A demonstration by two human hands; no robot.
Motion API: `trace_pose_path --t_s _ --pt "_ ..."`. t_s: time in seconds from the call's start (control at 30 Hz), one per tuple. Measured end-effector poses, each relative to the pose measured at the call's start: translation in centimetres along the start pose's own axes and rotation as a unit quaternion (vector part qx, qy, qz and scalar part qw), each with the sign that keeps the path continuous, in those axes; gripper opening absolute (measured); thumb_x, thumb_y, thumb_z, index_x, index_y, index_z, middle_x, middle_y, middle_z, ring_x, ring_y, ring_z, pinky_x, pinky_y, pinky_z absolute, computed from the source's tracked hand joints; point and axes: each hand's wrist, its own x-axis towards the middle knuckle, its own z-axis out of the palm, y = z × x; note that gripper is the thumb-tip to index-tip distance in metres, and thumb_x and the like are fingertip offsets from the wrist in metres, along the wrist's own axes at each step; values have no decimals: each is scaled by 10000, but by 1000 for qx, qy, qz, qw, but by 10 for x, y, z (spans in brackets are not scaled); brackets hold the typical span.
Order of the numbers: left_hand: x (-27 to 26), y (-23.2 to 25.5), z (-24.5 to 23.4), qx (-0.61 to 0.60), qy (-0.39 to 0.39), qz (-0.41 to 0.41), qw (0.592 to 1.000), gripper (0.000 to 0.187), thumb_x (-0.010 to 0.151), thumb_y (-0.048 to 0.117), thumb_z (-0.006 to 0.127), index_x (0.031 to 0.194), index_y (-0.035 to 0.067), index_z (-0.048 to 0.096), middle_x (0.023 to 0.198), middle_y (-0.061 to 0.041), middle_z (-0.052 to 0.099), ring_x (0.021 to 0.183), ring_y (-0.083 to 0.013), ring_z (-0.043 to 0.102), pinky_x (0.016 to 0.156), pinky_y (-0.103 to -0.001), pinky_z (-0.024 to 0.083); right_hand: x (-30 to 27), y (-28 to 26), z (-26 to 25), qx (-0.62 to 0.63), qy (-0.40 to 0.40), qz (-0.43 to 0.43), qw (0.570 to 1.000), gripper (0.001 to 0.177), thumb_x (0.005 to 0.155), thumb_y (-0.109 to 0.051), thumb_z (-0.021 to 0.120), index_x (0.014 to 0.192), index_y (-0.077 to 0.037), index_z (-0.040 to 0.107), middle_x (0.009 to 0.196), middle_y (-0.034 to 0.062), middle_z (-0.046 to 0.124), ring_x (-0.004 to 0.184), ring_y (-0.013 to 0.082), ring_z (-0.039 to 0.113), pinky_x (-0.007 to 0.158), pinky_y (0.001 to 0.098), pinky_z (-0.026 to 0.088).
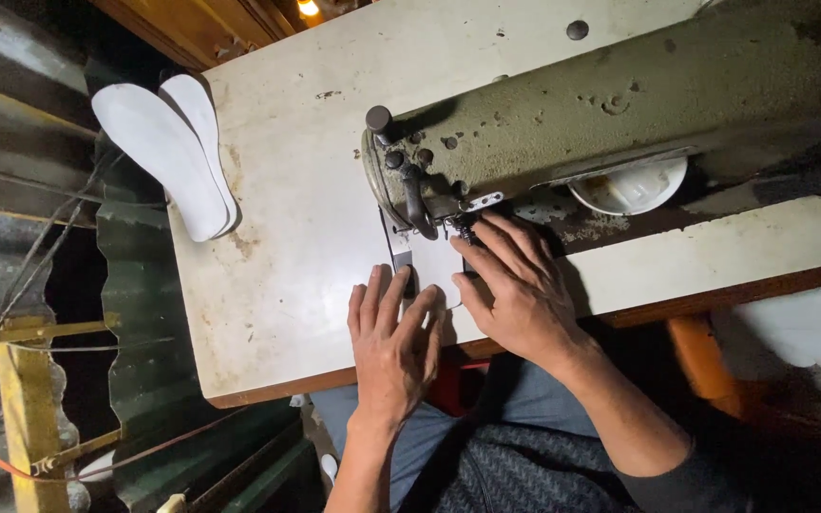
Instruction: Sewing the edges of shoe insoles using an industrial sewing machine
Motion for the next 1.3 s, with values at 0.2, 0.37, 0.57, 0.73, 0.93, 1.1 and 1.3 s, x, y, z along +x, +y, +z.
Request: trace_pose_path --t_s 0.2,0.37,0.57,0.73,0.93,1.1,1.3 --pt "10 2 2 14 5 -54 998 323 916 316 744 1204 171 744 1394 -171 624 1410 -438 466 1158 -605 310 -4 3 5 10 22 -11 1000 400 883 -266 738 1256 -127 706 1212 140 670 1308 343 574 1020 489 458" --pt "11 -7 3 -6 -21 -62 998 388 911 352 738 1265 195 717 1467 -159 570 1466 -414 395 1191 -601 250 -3 4 2 7 16 -17 1000 466 841 -312 753 1262 -122 697 1215 138 663 1324 343 559 1033 493 444" --pt "25 -19 -7 -60 -58 -54 995 444 928 347 705 1335 170 677 1518 -195 510 1502 -427 319 1206 -620 192 -5 7 4 24 15 -8 1000 481 831 -302 764 1268 -114 692 1243 133 664 1322 346 554 1037 503 439" --pt "44 -32 -11 -100 -68 -18 992 498 867 328 770 1307 124 657 1472 -217 529 1425 -474 418 1165 -658 264 -5 8 1 1 29 10 1000 380 876 -319 746 1171 -83 716 1255 131 676 1286 346 588 929 493 488" --pt "55 -23 -5 -68 -80 42 994 543 895 373 722 1306 30 627 1198 -188 572 1134 -372 531 1070 -505 385 -15 15 6 6 -25 59 998 448 973 -372 656 1322 -91 649 1457 86 590 1398 278 479 1073 534 401" --pt "48 -14 2 37 -27 42 998 548 955 402 606 1332 4 630 1266 -220 614 1230 -384 573 1153 -544 374 -16 12 3 -14 6 29 999 455 993 -404 645 1310 -76 646 1430 105 600 1373 287 496 1119 474 385" --pt "39 -26 10 38 -47 0 998 598 942 448 628 1376 37 628 1406 -215 588 1347 -405 518 1188 -568 329 -22 6 22 3 -71 84 994 445 1026 -389 510 1365 -104 557 1538 106 505 1479 304 379 1124 609 358"
